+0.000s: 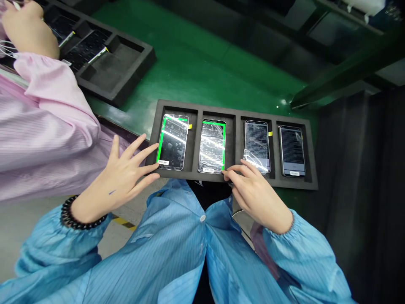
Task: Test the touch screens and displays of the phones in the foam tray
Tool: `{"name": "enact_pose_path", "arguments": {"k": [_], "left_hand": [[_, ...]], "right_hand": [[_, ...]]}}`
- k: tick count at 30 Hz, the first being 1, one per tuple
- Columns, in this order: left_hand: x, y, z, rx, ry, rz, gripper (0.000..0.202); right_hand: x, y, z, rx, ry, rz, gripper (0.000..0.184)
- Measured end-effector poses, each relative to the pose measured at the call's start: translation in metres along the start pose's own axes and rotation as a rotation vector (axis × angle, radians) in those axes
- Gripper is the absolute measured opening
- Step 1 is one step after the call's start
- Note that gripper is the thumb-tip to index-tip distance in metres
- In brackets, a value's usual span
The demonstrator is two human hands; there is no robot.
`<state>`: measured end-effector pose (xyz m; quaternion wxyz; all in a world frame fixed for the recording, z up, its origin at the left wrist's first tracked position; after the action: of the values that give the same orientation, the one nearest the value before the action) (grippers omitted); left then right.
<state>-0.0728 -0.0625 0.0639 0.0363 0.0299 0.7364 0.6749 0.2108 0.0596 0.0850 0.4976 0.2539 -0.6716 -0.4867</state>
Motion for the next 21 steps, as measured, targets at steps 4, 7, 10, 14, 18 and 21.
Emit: {"name": "enact_pose_path", "arguments": {"k": [4, 7, 10, 14, 18, 21], "left_hand": [[0.019, 0.0, 0.01, 0.023, -0.183, -0.031, 0.046], [0.032, -0.002, 0.02, 0.068, -0.294, -0.113, 0.039], [0.042, -0.006, 0.03, 0.159, -0.331, -0.216, 0.035], [0.048, -0.01, 0.037, 0.208, -0.391, -0.3, 0.033], [0.049, -0.016, 0.037, 0.206, -0.441, -0.312, 0.039], [0.045, -0.022, 0.037, 0.246, -0.445, -0.318, 0.046]], "right_hand": [[-0.007, 0.007, 0.003, 0.052, 0.05, 0.036, 0.026], [-0.013, 0.011, 0.004, 0.079, 0.096, 0.06, 0.028], [-0.02, 0.012, 0.005, 0.089, 0.139, 0.087, 0.031], [-0.028, 0.008, 0.004, 0.065, 0.177, 0.133, 0.034], [-0.033, 0.003, 0.002, 0.006, 0.209, 0.175, 0.038], [-0.035, -0.001, 0.002, -0.016, 0.205, 0.198, 0.04]]}}
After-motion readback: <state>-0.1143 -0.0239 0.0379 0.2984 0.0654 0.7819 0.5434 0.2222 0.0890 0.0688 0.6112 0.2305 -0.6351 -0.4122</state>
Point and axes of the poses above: each hand's wrist, its own z-axis towards the middle knuckle, its own y-axis out of the back of the hand, x = y × z, the point moved 3 cm from there along z, towards the middle knuckle, and after that the axes turned 10 degrees about z, right-handed, at the moved point
